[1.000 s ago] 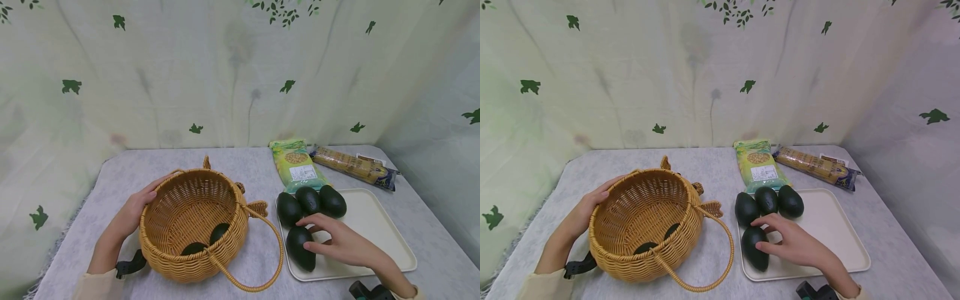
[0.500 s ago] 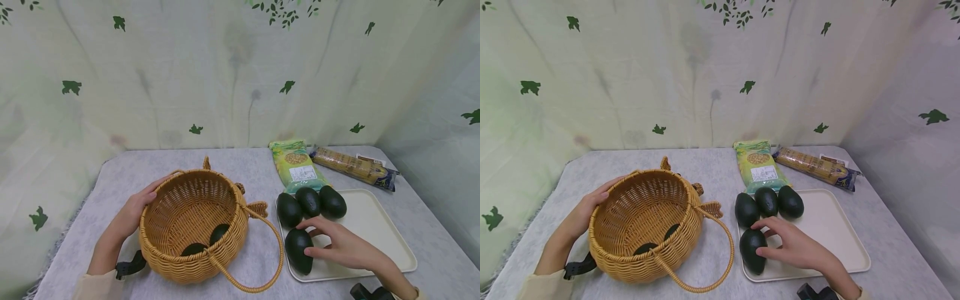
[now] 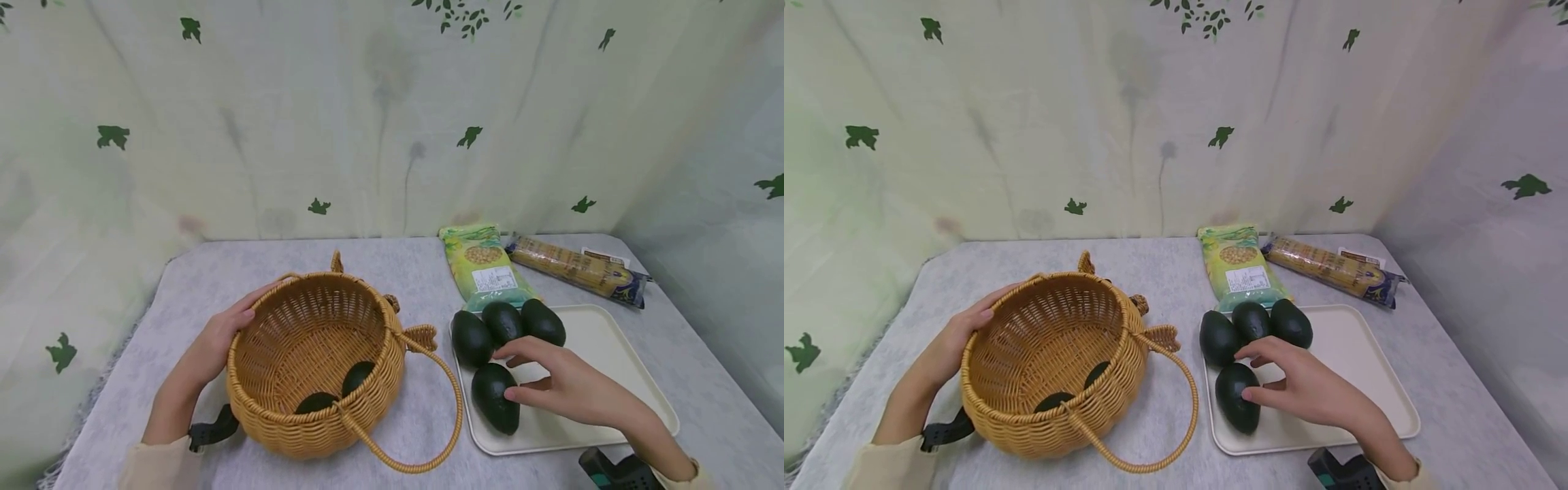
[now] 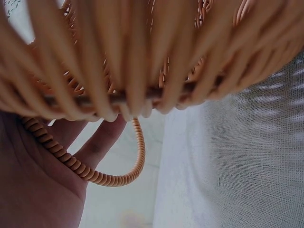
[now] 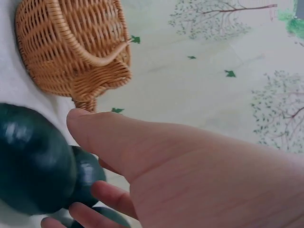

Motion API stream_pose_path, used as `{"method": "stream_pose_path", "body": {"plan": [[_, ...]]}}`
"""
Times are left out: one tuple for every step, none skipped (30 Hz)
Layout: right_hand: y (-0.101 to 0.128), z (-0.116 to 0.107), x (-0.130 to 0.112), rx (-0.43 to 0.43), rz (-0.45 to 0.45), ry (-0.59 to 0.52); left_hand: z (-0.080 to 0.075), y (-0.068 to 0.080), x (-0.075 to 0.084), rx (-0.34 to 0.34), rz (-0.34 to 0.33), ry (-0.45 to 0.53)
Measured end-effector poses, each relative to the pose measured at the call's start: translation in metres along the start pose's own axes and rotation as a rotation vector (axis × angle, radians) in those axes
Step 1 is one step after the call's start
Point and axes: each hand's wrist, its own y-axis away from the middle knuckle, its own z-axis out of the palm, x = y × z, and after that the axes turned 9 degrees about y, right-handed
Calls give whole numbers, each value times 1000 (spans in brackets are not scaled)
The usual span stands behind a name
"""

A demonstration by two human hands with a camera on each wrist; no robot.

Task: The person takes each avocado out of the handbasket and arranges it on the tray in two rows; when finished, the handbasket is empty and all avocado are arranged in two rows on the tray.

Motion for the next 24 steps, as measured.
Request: {"method": "stream_pose_path", "body": {"plan": [[0,-2,-1,7,-2,8,0,0,0,-1,-2,6],[0,-3,-3,14,-7,18,0,-1,0,-2,-6,9],[0,-5,-5,23,-16,27,-1,-1,0,-2,-8,14],[-1,-6,-7,29,-24,35,-1,-1,0,-4,-9,19],[-1,-8,-8,32,-29,44,-1,-1,-1,-5,-9,25],[-2,-9,-10,36,-35,54,-1,-1,-1,-5,-11,31],[-2,-10,-12,39,-39,65,-1,-1,-1,-7,-10,34],[-3,-11,-13,40,-40,75,-1,-1,-1,-7,-9,36],[-3,-12,-14,39,-31,80,-1,-1,-1,-9,-10,40],[-3,-13,-15,33,-20,84,-1,-1,-1,-10,-9,41],[-3,-14,-15,23,-7,86,-1,-1,-1,-10,-11,38],[-3,-15,-15,10,8,87,-1,-1,-1,-8,-12,30],[-3,-16,-14,-4,25,86,-1,-1,0,-6,-14,22],[-3,-16,-13,-20,41,87,0,-1,0,-4,-16,16],[-2,-15,-11,-38,57,87,0,-1,0,-4,-16,9],[-2,-14,-9,-60,66,87,0,-1,1,-2,-16,1],[-2,-13,-7,-79,74,89,0,-1,1,1,-16,-8],[-2,-11,-4,-93,82,92,0,-1,1,1,-15,-10],[-2,-9,-2,-102,86,94,0,-1,1,1,-15,-7],[-3,-7,0,-108,86,96,0,-1,1,2,-13,-10],[-3,-5,2,-110,88,96,0,-1,1,3,-13,-12],[-4,-3,4,-110,89,94,0,-1,1,5,-14,-13],[-4,-2,5,-106,88,94,0,-1,1,6,-14,-15],[-5,0,6,-103,91,87,-1,0,1,6,-15,-13]]}}
